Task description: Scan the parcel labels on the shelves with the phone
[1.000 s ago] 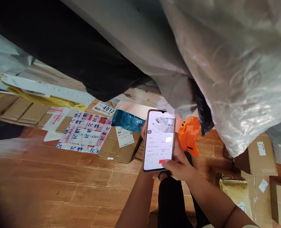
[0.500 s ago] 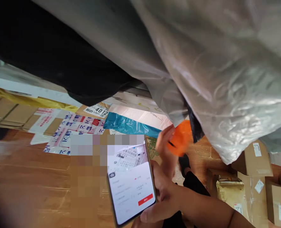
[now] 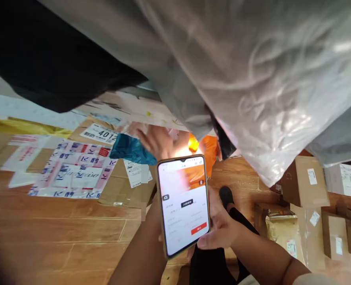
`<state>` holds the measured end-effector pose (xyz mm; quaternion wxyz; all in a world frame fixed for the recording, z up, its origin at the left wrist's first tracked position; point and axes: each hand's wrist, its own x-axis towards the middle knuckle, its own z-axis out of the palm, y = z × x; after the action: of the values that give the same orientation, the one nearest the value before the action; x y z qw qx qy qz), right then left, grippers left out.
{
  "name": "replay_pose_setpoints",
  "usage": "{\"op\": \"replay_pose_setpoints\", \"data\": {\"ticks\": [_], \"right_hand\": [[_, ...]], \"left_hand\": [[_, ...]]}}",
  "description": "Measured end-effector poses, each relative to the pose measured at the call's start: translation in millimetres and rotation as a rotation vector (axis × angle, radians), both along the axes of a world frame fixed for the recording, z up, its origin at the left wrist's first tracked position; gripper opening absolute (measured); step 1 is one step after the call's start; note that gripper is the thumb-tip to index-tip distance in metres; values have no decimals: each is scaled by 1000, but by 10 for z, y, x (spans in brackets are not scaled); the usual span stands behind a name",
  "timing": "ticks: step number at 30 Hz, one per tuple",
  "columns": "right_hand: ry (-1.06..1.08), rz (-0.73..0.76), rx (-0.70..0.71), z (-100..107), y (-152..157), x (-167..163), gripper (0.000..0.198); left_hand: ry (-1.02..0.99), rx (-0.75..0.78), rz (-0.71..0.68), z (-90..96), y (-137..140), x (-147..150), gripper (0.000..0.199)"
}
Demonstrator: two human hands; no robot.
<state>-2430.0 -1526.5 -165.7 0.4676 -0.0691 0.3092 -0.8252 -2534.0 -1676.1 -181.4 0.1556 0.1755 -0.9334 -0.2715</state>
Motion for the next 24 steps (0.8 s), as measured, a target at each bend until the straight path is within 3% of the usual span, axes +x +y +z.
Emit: {"op": "replay_pose_setpoints", "data": {"ticks": [4,7,8,12,13,16,18,24], "right_hand": [[-8,-46,143,-48,6,-81,94],[0,-90,230,-81,13,-165,100],[18,-111,224,-90,18,-192,98],[73,-228,183,-84,29,-283,90],[69,-255,182,-72,20,-302,92],[45,-315,177,-47,-42,-359,94],[37,-362,166,-62,-100,-405,91],[85,-497,232,-196,-203,-634,81]], "left_hand": [[-81,-122,67,-107,-331,-103,20],[6,-143,212,-159,-549,-76,23],[42,-168,170,-148,-582,-67,26],[-98,-245,-479,18,-535,-155,31],[-175,-237,-529,63,-502,-207,31],[-313,-204,-309,107,-421,-365,33],[-341,-219,-181,40,-396,-432,36],[-356,-272,-119,-276,-434,-431,39]]}}
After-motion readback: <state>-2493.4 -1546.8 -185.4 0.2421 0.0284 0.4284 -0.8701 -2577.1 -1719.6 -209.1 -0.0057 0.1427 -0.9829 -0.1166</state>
